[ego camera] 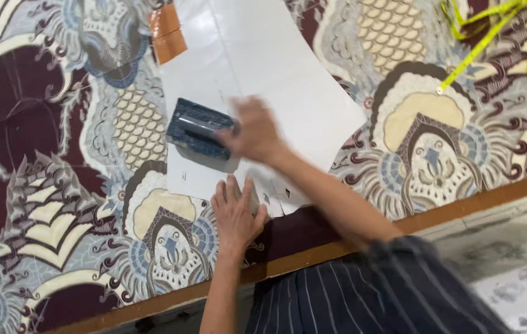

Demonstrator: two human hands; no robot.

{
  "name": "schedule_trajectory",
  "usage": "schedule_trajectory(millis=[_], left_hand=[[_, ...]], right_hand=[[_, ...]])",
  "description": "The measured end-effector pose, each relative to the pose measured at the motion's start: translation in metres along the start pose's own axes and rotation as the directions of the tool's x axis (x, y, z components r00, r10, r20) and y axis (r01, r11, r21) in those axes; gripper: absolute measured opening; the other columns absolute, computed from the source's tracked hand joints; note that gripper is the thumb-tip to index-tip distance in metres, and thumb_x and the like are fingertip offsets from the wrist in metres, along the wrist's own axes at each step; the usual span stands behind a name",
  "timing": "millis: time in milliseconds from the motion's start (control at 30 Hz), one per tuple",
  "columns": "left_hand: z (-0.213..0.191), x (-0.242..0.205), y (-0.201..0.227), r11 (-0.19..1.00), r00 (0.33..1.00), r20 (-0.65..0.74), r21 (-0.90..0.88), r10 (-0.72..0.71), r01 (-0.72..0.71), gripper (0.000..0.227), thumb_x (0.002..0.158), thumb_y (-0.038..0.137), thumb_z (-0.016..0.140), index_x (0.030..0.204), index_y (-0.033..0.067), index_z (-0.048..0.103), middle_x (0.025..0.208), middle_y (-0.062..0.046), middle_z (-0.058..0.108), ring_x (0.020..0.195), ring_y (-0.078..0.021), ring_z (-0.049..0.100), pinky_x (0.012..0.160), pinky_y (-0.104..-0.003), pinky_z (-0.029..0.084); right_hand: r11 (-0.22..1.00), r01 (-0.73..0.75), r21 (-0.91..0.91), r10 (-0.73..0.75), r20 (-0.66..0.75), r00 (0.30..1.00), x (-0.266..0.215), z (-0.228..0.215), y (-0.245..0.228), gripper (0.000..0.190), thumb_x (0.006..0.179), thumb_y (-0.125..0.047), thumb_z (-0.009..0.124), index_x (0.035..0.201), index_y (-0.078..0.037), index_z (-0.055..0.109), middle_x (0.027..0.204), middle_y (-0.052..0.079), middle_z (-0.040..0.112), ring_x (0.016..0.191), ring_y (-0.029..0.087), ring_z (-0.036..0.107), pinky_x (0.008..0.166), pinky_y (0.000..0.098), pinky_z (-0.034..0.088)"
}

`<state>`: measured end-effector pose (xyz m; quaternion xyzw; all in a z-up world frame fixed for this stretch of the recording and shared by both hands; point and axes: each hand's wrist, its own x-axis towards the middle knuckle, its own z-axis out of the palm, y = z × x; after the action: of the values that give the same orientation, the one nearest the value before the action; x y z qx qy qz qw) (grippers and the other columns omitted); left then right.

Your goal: The person places a white paper pattern on a patterned fabric, smooths it, and uses a yellow measuring tape and a ruler to measure and mark the fabric. The person also uses a dark rectangular weight to hold the pattern in place.

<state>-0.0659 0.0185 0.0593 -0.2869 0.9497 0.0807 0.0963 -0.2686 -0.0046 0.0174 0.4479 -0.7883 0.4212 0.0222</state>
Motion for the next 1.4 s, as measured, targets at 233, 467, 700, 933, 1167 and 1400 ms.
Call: schedule_trajectory(millis=[233, 467, 700, 933, 1167, 1400], left_hand=[[-0.005, 0.004, 0.007, 1.000, 1.000, -0.013, 0.027, 0.014, -0.014, 0.074, 0.078, 0.042, 0.068, 0.143, 0.0098, 0.051, 0.146, -0.029, 0.040, 0.134, -0.0484, 0.033, 0.104, -0.063, 0.033], [-0.014, 0.007, 0.012, 0.999, 0.997, -0.061, 0.013, 0.047, -0.047, 0.074, 0.079, 0.041, 0.068, 0.145, 0.0103, 0.052, 0.147, -0.029, 0.040, 0.137, -0.0486, 0.032, 0.108, -0.063, 0.032], [0.044, -0.009, -0.028, 0.914, 0.985, -0.173, -0.399, 0.003, -0.072, 0.052, 0.088, 0.032, 0.067, 0.132, 0.0069, 0.057, 0.129, -0.007, 0.058, 0.123, -0.0275, 0.052, 0.108, -0.045, 0.040], [0.154, -0.042, -0.108, 0.961, 0.962, -0.039, -0.067, -0.270, 0.267, 0.035, 0.110, 0.026, 0.051, 0.141, 0.0099, 0.054, 0.132, -0.001, 0.057, 0.126, -0.0150, 0.054, 0.105, -0.029, 0.043], [0.124, -0.039, -0.078, 0.976, 0.990, -0.123, -0.211, -0.071, 0.044, 0.050, 0.107, 0.027, 0.052, 0.152, 0.0061, 0.045, 0.146, -0.008, 0.052, 0.135, -0.0199, 0.049, 0.111, -0.033, 0.038], [0.061, -0.014, -0.017, 0.987, 0.955, -0.261, -0.119, -0.139, 0.111, 0.038, 0.101, 0.034, 0.065, 0.130, 0.0109, 0.057, 0.121, -0.005, 0.059, 0.116, -0.0242, 0.058, 0.096, -0.043, 0.045]], right_hand=[[0.759, -0.503, -0.414, 0.583, 0.087, 0.808, -0.036, -0.133, 0.146, 0.051, 0.081, -0.041, 0.079, 0.108, 0.000, 0.066, 0.114, 0.028, 0.057, 0.110, 0.044, 0.052, 0.092, 0.0555, 0.044], [0.491, -0.822, 0.288, 0.651, 0.506, 0.566, 0.023, -0.196, 0.101, 0.043, 0.084, -0.035, 0.073, 0.110, -0.004, 0.056, 0.105, 0.016, 0.068, 0.081, 0.027, 0.071, 0.077, 0.0442, 0.062], [0.909, -0.030, 0.416, -0.033, 0.144, 0.989, -0.036, -0.116, -0.088, 0.069, 0.090, -0.011, 0.062, 0.152, 0.006, 0.038, 0.115, 0.025, 0.061, 0.097, 0.035, 0.063, 0.081, 0.0430, 0.054], [0.961, 0.097, 0.260, -0.109, 0.032, 0.994, -0.059, -0.064, -0.109, 0.049, 0.103, -0.011, 0.055, 0.150, 0.001, 0.049, 0.085, 0.007, 0.057, 0.070, 0.019, 0.060, 0.059, 0.0321, 0.053], [0.956, 0.057, 0.288, -0.069, 0.032, 0.997, -0.062, -0.061, -0.109, 0.058, 0.094, -0.011, 0.064, 0.150, -0.001, 0.050, 0.084, 0.005, 0.055, 0.073, 0.019, 0.060, 0.062, 0.0329, 0.054], [0.961, 0.072, 0.267, -0.072, -0.009, 0.997, -0.068, -0.068, -0.103, 0.065, 0.091, -0.010, 0.069, 0.151, -0.002, 0.047, 0.090, 0.004, 0.054, 0.080, 0.020, 0.060, 0.070, 0.0335, 0.053]])
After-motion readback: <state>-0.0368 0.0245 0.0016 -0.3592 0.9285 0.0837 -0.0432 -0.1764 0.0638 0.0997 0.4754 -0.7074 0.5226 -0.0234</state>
